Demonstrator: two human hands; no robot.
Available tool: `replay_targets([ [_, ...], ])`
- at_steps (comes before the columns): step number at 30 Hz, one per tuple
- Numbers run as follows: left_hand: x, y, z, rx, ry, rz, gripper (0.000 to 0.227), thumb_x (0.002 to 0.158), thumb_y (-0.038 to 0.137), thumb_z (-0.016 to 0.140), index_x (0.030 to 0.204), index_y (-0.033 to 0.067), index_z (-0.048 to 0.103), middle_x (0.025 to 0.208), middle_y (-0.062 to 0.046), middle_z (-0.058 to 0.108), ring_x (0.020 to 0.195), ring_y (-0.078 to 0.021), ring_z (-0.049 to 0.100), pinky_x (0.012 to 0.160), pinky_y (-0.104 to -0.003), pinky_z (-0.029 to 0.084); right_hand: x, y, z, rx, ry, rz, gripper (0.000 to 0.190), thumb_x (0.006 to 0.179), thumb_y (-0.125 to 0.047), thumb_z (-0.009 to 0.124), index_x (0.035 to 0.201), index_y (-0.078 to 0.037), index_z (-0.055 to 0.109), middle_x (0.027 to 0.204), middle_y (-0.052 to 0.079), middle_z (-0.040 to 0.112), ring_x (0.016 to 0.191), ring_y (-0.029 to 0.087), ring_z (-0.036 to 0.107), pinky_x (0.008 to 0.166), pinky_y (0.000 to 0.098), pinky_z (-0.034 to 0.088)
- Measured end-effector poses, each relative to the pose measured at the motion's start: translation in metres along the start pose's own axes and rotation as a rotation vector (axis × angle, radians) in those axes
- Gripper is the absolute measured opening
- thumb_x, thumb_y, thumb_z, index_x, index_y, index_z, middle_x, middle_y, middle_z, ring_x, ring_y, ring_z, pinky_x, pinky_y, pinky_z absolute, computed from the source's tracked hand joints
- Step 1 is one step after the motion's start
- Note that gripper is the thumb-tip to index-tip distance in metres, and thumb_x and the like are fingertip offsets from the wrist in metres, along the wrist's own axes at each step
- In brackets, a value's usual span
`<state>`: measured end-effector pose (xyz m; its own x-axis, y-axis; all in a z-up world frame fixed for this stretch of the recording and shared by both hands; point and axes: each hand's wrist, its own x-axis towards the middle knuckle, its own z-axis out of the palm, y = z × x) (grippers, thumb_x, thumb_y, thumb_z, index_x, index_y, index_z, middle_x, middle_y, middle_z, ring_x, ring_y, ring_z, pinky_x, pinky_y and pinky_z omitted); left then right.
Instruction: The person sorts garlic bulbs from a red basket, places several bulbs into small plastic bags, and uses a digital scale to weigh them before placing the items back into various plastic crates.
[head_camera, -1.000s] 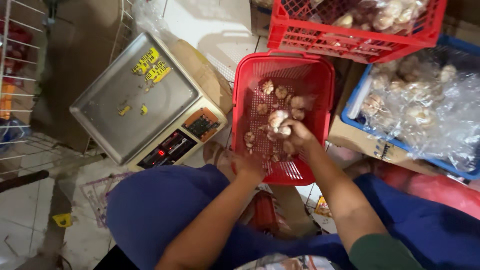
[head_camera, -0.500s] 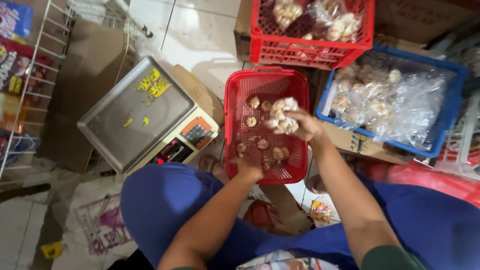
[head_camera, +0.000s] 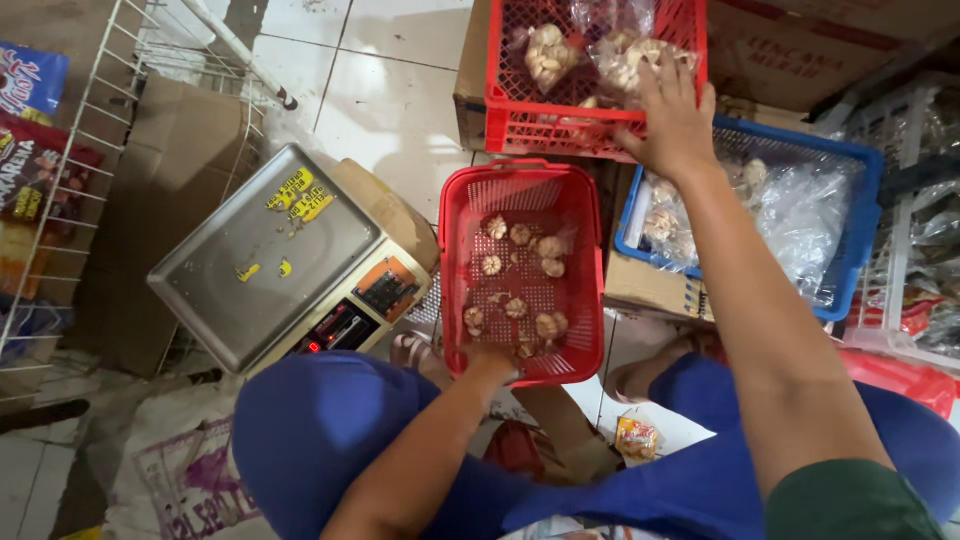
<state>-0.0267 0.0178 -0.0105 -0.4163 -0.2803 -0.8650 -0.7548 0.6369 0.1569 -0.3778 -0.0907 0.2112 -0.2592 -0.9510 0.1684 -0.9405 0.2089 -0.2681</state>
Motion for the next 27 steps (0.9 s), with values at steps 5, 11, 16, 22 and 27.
replay_targets([
  [5, -0.005, -0.002, 0.025, -0.043, 0.069, 0.003, 0.051, 0.100, 0.043, 0.048, 0.146, 0.0235, 0.057, 0.159, -0.004, 0.047, 0.144, -0.0357, 0.045, 0.101, -0.085, 0.033, -0.046, -0.025, 0.028, 0.111, 0.480, -0.217, 0.046, 0.103, -0.009, 0.073, 0.145, -0.010, 0.055, 0.148, 0.014, 0.060, 0.140, 0.035, 0.054, 0.122, 0.0551, 0.041],
  [11, -0.008, 0.003, 0.038, -0.066, 0.051, -0.018, 0.052, 0.093, 0.035, 0.058, 0.139, 0.0116, 0.062, 0.148, -0.017, 0.055, 0.135, -0.0412, 0.052, 0.102, -0.076, 0.038, -0.132, -0.049, 0.198, 0.615, -0.391, -0.036, 0.032, 0.094, -0.017, 0.063, 0.123, -0.006, 0.067, 0.114, 0.022, 0.070, 0.103, 0.038, 0.068, 0.087, 0.0459, 0.054],
  [16, -0.018, 0.009, 0.042, -0.009, -0.021, 0.004, 0.044, 0.091, 0.034, 0.060, 0.127, 0.0109, 0.073, 0.138, -0.019, 0.066, 0.128, -0.0396, 0.062, 0.102, -0.066, 0.047, -0.222, -0.029, 0.357, 0.153, -1.042, 0.085, 0.041, 0.085, -0.021, 0.072, 0.123, -0.007, 0.067, 0.110, 0.019, 0.074, 0.097, 0.033, 0.071, 0.082, 0.0449, 0.057],
  [22, -0.026, 0.005, 0.044, -0.060, 0.032, 0.037, 0.052, 0.087, 0.046, 0.066, 0.126, 0.0114, 0.067, 0.131, -0.019, 0.063, 0.121, -0.0396, 0.060, 0.097, -0.070, 0.042, -0.273, -0.029, 0.404, 0.380, -1.005, 0.282, 0.065, 0.071, -0.020, 0.083, 0.131, -0.009, 0.059, 0.108, 0.016, 0.075, 0.093, 0.029, 0.073, 0.078, 0.0438, 0.059],
  [27, -0.036, 0.002, 0.044, -0.080, 0.055, 0.039, 0.066, 0.089, 0.063, 0.063, 0.126, 0.0101, 0.068, 0.128, -0.020, 0.065, 0.119, -0.0413, 0.061, 0.097, -0.069, 0.043, -0.252, -0.046, 0.376, 1.498, -1.111, 1.149, 0.093, 0.073, -0.011, 0.072, 0.150, -0.041, 0.029, 0.118, 0.016, 0.061, 0.097, 0.034, 0.062, 0.075, 0.0528, 0.051],
])
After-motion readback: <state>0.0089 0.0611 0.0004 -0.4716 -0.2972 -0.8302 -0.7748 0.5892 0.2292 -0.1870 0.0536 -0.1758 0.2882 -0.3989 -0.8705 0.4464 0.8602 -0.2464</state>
